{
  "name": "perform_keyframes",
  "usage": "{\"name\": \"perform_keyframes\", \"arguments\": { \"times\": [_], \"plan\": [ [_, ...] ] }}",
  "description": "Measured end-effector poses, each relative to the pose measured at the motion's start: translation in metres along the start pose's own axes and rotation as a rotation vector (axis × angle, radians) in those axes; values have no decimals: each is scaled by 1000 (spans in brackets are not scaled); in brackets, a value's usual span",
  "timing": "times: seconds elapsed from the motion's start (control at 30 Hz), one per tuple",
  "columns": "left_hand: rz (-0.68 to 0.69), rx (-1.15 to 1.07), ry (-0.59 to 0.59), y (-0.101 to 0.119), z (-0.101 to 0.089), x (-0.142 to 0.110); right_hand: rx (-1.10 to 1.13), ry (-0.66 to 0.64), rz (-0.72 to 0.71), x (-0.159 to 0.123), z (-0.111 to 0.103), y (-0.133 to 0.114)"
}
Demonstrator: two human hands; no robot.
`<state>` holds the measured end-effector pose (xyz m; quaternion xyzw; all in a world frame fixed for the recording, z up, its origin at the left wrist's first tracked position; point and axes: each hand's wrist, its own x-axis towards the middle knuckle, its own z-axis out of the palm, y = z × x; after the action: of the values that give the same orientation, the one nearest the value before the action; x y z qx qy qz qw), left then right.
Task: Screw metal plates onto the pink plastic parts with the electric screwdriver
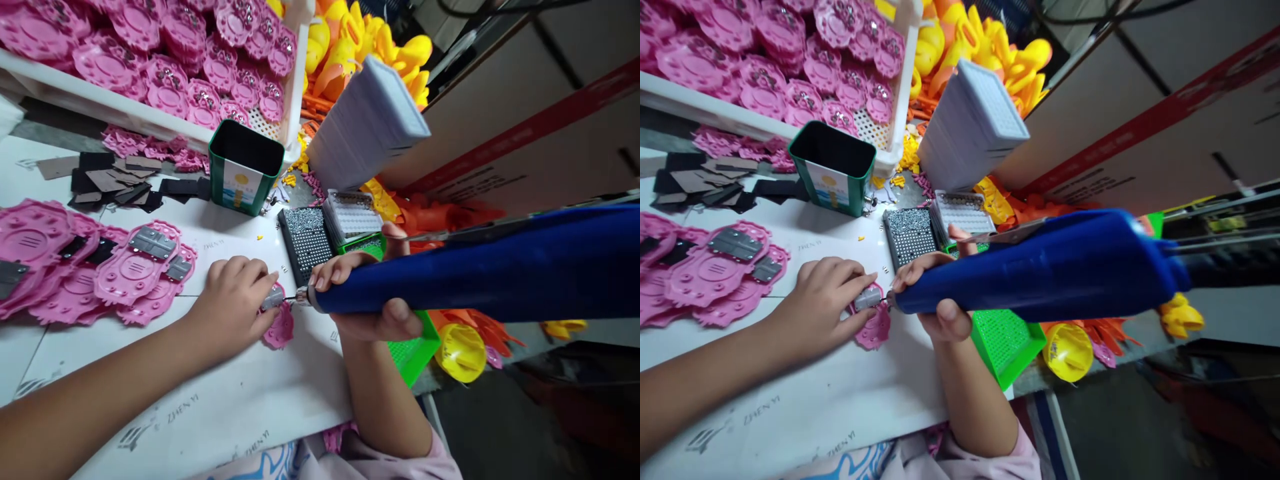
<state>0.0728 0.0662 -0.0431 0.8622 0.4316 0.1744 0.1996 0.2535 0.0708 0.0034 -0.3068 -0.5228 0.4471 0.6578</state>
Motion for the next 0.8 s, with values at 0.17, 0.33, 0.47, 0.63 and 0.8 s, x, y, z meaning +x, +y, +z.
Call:
{"name": "perform_keyframes", "arguments": {
  "times": [0.17,0.33,0.47,0.63,0.8],
  "plan": [
    [-76,-76,-100,3,-5,2,2,-61,-28,-3,2,1],
    [-66,-19,-199,7,-8,3,10,-59,6,-3,4,-2],
    [-65,-9,-192,8,-6,1,49,-70,17,-1,5,-2],
    [-87,-3,-208,8,-5,-1,81,-101,18,0,5,-1],
    [-60,-8,-226,7,-4,0,68,-114,-13,2,-4,-5]
  ]
}}
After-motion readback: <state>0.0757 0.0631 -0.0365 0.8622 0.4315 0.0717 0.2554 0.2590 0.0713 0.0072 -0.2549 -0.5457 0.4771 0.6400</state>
